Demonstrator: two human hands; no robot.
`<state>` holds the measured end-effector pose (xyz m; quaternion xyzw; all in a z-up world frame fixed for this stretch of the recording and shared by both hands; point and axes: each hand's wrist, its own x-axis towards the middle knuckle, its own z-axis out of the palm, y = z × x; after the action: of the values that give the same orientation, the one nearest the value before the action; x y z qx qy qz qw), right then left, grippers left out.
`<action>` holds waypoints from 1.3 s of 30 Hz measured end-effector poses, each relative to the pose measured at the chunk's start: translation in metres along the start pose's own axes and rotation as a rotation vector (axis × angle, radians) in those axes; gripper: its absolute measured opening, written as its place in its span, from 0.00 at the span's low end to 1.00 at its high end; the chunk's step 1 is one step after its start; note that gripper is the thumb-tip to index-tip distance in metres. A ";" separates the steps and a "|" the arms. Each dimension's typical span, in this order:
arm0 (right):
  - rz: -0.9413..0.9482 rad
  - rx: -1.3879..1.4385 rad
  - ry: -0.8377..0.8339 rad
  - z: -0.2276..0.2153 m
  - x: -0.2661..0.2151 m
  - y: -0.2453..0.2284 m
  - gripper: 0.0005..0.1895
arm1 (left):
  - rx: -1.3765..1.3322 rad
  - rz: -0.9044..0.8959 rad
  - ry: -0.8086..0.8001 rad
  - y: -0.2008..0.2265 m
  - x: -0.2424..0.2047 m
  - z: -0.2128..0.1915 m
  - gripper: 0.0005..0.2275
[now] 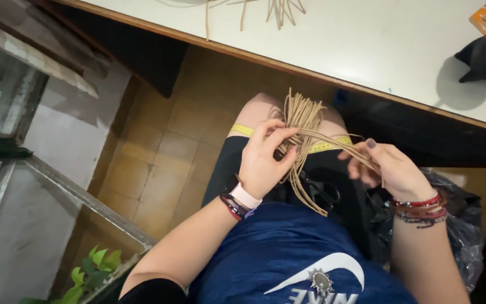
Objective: Measuring and cutting bundles of natural fiber to specific lengths using a tape measure and scissors
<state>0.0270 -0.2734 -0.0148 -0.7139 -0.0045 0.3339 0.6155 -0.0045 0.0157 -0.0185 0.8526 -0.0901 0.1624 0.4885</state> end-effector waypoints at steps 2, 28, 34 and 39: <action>-0.005 0.104 0.083 -0.004 -0.008 0.011 0.33 | -0.002 0.003 -0.005 -0.001 0.000 -0.001 0.15; -0.498 -1.148 0.742 0.041 -0.050 -0.022 0.13 | 0.203 0.178 -0.069 0.011 -0.002 0.010 0.18; -0.253 -0.735 0.714 0.036 -0.041 -0.023 0.13 | 0.209 0.209 -0.116 0.009 0.007 0.005 0.26; -0.215 -0.308 0.571 0.026 -0.036 -0.017 0.13 | 0.225 0.166 -0.308 -0.007 0.013 0.007 0.27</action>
<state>-0.0066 -0.2616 0.0171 -0.8585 0.0425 0.0491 0.5087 0.0107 0.0129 -0.0229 0.9062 -0.2149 0.0789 0.3556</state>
